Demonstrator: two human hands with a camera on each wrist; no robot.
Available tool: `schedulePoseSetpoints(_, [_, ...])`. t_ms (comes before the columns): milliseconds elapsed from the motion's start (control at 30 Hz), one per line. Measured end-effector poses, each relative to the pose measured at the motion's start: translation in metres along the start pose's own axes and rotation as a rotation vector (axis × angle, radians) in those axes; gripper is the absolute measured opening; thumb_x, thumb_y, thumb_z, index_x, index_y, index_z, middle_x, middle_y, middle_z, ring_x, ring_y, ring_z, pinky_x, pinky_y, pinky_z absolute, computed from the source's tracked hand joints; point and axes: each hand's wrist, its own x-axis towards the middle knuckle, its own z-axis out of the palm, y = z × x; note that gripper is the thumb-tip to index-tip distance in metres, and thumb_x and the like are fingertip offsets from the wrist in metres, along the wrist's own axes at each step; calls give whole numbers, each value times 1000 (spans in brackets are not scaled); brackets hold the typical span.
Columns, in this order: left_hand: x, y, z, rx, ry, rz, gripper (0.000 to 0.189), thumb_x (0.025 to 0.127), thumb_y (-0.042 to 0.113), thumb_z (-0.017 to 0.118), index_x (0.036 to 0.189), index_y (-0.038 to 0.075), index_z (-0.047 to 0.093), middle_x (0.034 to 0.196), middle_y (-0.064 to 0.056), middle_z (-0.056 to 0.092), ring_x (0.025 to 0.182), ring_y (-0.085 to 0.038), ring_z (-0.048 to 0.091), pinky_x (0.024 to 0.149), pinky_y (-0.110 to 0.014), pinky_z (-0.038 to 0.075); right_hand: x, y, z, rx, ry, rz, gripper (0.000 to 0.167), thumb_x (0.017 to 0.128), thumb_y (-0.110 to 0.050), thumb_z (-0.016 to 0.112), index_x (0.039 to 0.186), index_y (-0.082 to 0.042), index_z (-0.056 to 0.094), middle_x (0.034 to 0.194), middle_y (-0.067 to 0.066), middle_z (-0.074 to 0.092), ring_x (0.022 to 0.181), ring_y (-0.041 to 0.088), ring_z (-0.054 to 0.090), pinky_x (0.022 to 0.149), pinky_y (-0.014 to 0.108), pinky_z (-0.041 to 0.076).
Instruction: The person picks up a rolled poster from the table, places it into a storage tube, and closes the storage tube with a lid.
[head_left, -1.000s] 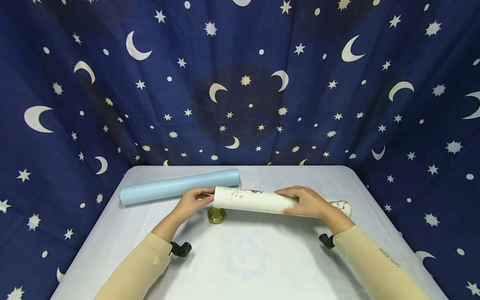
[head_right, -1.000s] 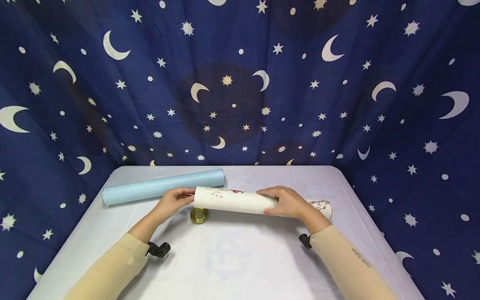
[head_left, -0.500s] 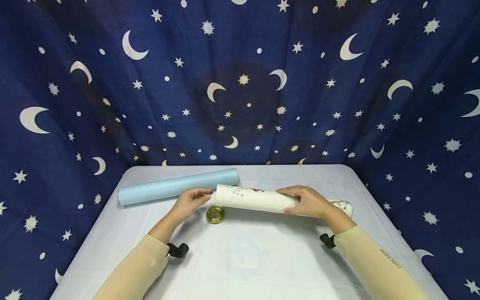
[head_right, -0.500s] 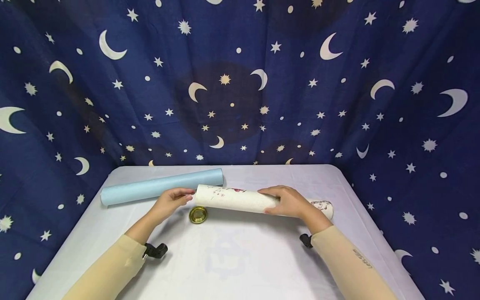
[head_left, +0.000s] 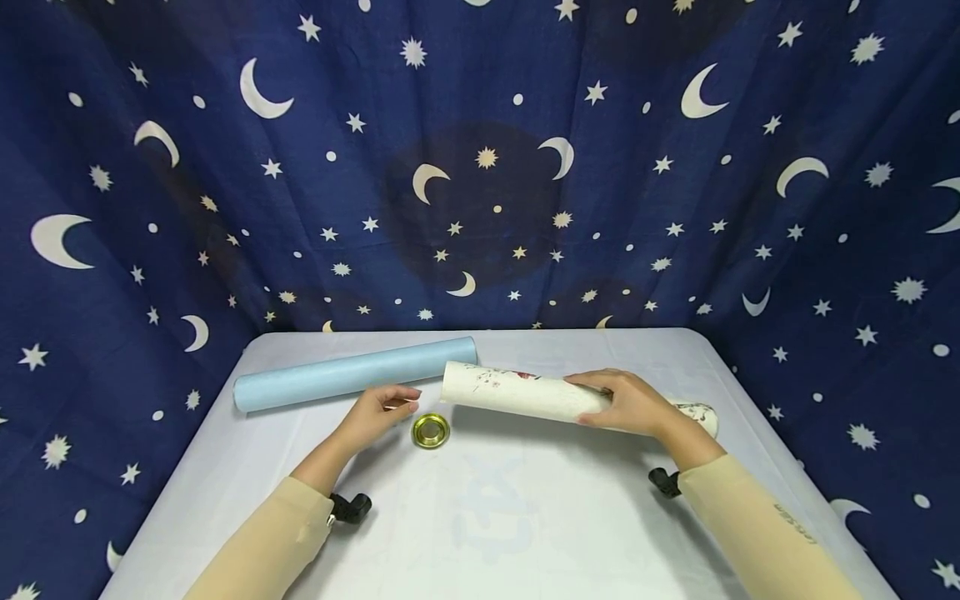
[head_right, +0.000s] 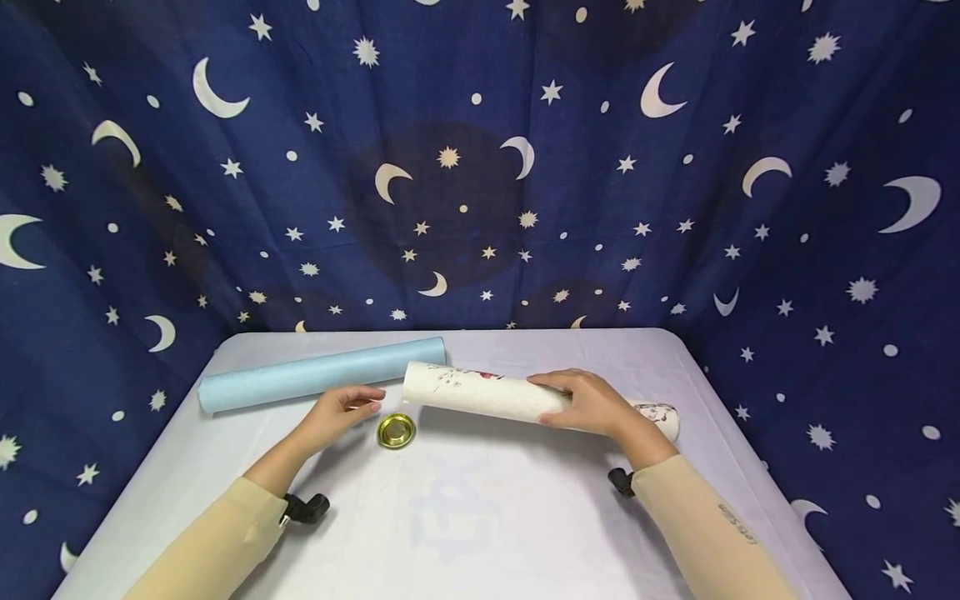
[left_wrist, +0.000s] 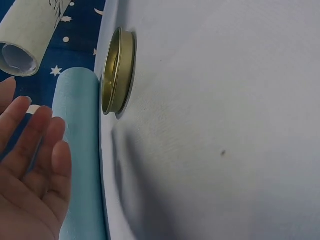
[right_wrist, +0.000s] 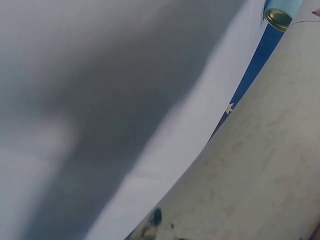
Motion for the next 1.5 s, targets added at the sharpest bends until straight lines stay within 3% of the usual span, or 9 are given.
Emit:
schedulePoseSetpoints(233, [-4, 3, 1, 47, -16, 31, 35, 95, 18, 70, 124, -1, 67, 124, -13, 68, 110, -30, 66, 95, -45, 53, -2, 4, -2, -16, 7, 32, 67, 76, -56, 83, 135, -32, 64, 132, 1, 65, 121, 28, 59, 95, 50, 48])
schedulePoseSetpoints(467, [-4, 0, 0, 117, -90, -40, 38, 93, 21, 73, 128, 6, 67, 130, -11, 64, 120, -35, 59, 101, -50, 49, -6, 10, -4, -34, 25, 28, 68, 75, -57, 83, 135, -30, 65, 130, 2, 66, 120, 29, 60, 98, 52, 48])
schedulePoseSetpoints(833, [0, -5, 8, 173, -208, -64, 56, 80, 26, 86, 130, 11, 66, 135, -10, 61, 130, -32, 53, 110, -47, 40, -7, 11, -6, -22, 32, 40, 68, 75, -55, 84, 135, -31, 65, 130, 1, 66, 121, 29, 59, 97, 53, 47])
schedulePoseSetpoints(1100, [6, -14, 12, 302, -219, -70, 72, 71, 34, 92, 135, 17, 64, 131, -6, 60, 125, -28, 51, 110, -49, 39, -9, 12, -6, -11, 34, 64, 68, 74, -56, 84, 134, -32, 65, 130, -2, 66, 119, 26, 60, 95, 50, 49])
schedulePoseSetpoints(1500, [8, -14, 18, 388, -204, -24, 74, 65, 36, 95, 131, 20, 66, 125, -2, 61, 116, -23, 50, 103, -49, 40, -14, 14, -7, -19, 45, 58, 69, 73, -57, 84, 134, -32, 65, 129, -1, 67, 117, 24, 61, 94, 48, 50])
